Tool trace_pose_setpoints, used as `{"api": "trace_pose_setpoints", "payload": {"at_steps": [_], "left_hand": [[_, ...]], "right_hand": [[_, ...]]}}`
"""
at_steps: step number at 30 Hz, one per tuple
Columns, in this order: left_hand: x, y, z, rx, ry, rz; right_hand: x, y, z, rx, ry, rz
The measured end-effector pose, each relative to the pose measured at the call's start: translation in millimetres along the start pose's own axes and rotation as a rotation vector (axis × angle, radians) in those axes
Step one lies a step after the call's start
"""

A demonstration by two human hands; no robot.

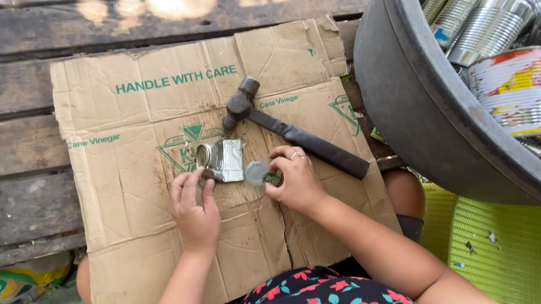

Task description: Crushing metal cans with a hammer on a cardboard surface for recycling

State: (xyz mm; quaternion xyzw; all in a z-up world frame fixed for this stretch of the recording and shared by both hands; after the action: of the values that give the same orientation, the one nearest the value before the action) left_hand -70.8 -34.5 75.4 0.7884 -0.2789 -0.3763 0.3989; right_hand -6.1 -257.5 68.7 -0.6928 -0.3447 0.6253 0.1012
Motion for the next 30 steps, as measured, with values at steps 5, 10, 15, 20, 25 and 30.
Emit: {"api": "trace_pose_setpoints", "payload": {"at_steps": [5, 10, 15, 20, 25, 30], "left_hand": [[13.2, 22.8, 15.6, -0.251, -0.072, 0.182], [27.3, 28.6, 32.7, -0.578, -0.199, 0.422], [17.9, 53.6, 28.0, -0.844, -0.124, 0.741], [-18.0, 54.3, 36.6, -0.829, -0.013, 0.734], [-94.9, 49.2, 58.9, -0.791, 0.156, 0.736], [-186.5, 40.4, 111.8, -0.783, 0.253, 0.794]], "right_hand": [[-4.3, -4.9, -9.5, 0.084, 0.004, -0.229], [15.2, -6.6, -1.8, 0.28, -0.039, -0.503], [14.2, -44.9, 14.4, 0.528, -0.101, -1.131], [10.8, -78.4, 20.5, 0.441, -0.202, -1.141], [19.7, -141.9, 37.1, 0.344, -0.431, -1.099], [37.2, -229.8, 67.7, 0.096, -0.854, -0.943]]}}
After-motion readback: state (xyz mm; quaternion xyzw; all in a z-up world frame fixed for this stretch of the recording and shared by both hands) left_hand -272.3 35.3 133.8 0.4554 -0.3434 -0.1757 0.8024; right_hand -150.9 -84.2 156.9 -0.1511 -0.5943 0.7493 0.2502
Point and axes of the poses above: each hand's wrist, its own z-axis away from the middle knuckle, its own x-axis out of the palm, y = z × x, the point moved 3 cm from there along -z, towards the middle knuckle, and after that the axes turned 1 degree about -x, right-handed, at the moved point
